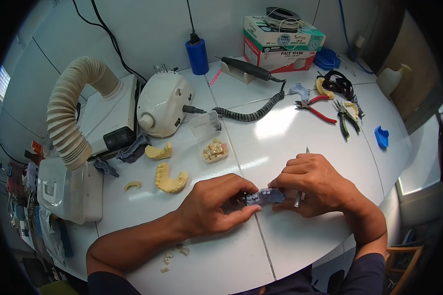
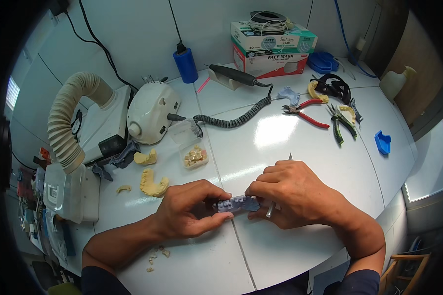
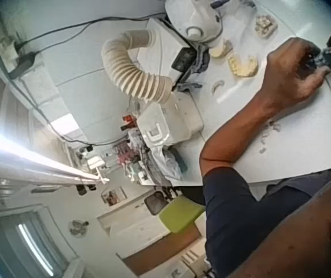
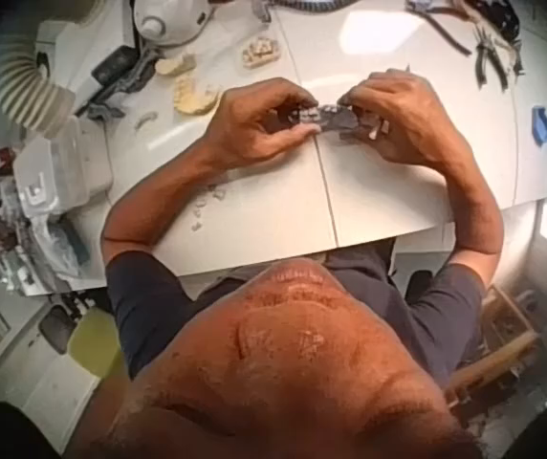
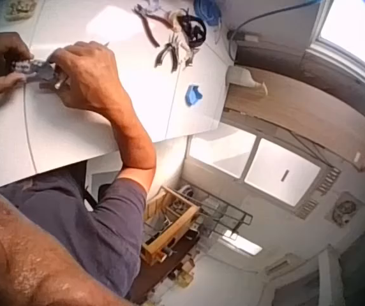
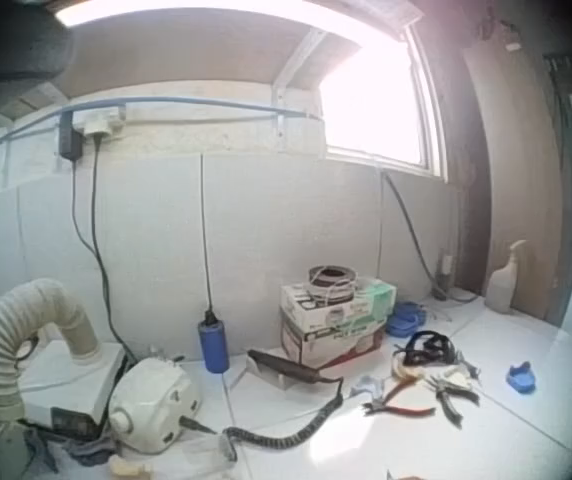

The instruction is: Adjusting and fitting artificial teeth to a dental mold using various dental laboratory tools.

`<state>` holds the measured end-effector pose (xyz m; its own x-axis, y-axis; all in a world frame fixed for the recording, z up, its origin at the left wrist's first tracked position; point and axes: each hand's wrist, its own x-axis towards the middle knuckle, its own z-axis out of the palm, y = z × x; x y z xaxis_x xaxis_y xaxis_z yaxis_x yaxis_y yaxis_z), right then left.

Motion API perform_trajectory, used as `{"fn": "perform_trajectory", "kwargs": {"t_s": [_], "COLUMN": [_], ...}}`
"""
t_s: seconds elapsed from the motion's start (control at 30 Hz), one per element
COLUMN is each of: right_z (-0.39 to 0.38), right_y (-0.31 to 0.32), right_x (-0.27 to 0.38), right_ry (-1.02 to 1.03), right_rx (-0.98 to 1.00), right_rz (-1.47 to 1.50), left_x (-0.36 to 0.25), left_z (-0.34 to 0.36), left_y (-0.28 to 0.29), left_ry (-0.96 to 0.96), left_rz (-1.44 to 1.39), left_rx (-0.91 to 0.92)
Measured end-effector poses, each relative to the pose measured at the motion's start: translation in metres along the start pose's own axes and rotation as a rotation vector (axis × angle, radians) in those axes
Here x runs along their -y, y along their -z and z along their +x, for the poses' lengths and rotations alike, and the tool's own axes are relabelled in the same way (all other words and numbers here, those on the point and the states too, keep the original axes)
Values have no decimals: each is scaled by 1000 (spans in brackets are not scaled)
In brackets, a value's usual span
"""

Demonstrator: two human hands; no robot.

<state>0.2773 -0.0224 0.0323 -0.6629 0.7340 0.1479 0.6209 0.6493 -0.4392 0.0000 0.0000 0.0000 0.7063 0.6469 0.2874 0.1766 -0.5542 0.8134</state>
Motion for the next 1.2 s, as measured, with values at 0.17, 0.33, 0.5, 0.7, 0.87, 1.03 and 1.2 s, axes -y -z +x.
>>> {"fn": "perform_trajectory", "kwargs": {"t_s": [0.17,0.33,0.5,0.7,0.87,1.03,1.2], "right_z": [4,5,5,9,12,12,13], "right_y": [-1,8,-3,-16,-22,-24,-20], "right_x": [-1,-7,-13,-29,-37,-39,-37], "right_ry": [31,53,-356,-209,-182,-225,-245], "right_rx": [17,-94,-304,-259,-253,-266,-258], "right_rz": [-3,94,232,-59,-107,-87,-121], "left_x": [5,5,7,10,10,10,9], "left_z": [0,0,1,1,1,1,0], "left_y": [5,4,0,-2,-4,-4,-4], "left_ry": [-40,-34,-74,-143,-210,-198,-202], "left_rz": [4,-10,-22,27,49,45,59], "left_rx": [17,30,65,124,132,150,156]}}
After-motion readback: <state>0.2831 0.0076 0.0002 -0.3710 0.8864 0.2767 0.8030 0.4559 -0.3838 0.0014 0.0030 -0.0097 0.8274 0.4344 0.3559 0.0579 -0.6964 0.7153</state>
